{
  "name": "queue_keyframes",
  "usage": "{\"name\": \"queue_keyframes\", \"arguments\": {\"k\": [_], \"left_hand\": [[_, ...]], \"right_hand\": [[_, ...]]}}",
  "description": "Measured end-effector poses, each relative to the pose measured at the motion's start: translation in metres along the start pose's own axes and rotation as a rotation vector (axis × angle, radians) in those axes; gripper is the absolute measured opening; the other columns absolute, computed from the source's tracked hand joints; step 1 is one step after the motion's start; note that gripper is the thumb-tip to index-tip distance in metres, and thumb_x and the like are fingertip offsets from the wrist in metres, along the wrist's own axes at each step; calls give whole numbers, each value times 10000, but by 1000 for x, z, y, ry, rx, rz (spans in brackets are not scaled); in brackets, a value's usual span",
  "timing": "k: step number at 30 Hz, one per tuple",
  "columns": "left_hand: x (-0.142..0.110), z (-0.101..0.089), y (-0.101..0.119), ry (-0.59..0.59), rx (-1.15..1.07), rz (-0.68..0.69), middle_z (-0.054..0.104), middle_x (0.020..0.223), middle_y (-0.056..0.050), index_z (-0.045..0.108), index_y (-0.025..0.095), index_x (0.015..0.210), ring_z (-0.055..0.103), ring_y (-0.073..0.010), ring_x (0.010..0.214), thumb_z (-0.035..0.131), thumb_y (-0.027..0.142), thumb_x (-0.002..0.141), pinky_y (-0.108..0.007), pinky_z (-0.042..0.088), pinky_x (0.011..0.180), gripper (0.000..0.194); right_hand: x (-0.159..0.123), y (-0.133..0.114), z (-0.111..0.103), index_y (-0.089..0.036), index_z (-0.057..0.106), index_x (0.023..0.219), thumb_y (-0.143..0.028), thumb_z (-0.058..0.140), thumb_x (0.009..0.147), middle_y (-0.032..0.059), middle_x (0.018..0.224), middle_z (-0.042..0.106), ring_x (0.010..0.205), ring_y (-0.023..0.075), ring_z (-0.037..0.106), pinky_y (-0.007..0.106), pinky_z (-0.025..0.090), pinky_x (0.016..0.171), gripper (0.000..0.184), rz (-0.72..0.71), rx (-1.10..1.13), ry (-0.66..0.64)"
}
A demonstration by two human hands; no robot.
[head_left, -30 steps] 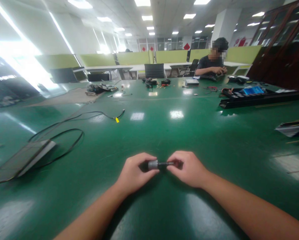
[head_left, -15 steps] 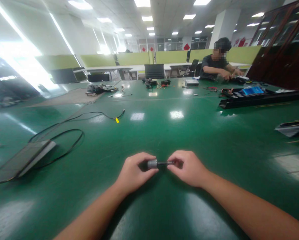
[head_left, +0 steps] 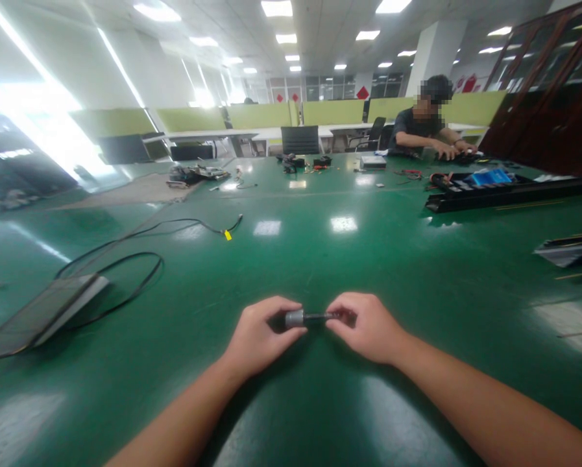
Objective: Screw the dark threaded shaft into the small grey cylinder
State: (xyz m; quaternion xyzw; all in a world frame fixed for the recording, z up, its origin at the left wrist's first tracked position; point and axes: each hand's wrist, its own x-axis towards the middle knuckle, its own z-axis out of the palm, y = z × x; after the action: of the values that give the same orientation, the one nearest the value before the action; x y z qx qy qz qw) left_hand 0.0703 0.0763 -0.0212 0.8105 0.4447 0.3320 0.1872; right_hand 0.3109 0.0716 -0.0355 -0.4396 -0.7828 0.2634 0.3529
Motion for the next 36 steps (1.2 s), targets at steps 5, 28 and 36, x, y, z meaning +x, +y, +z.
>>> {"name": "queue_keyframes", "arguments": {"k": [5, 28, 36], "left_hand": [[0, 0, -2, 1, 2, -4, 738, 953, -41, 716, 218, 978, 691, -200, 865, 773, 293, 752, -320, 536, 817, 245], [0, -2, -3, 4, 21, 2, 740, 966, -48, 713, 214, 987, 695, -204, 873, 768, 290, 755, -326, 542, 818, 250], [0, -2, -2, 15, 16, 14, 738, 963, -48, 712, 216, 990, 694, -203, 867, 763, 282, 758, -320, 546, 808, 247]], "right_hand": [[0, 0, -1, -196, 710, 861, -160, 703, 799, 5, 751, 670, 654, 149, 594, 260, 444, 629, 73, 0, -4, 0], [1, 3, -2, -198, 711, 872, -161, 692, 808, 3, 748, 667, 654, 148, 585, 260, 436, 628, 76, -6, -22, 1], [2, 2, -4, -194, 709, 861, -169, 691, 810, 5, 742, 666, 648, 146, 588, 257, 434, 623, 60, -6, -23, 5]]}}
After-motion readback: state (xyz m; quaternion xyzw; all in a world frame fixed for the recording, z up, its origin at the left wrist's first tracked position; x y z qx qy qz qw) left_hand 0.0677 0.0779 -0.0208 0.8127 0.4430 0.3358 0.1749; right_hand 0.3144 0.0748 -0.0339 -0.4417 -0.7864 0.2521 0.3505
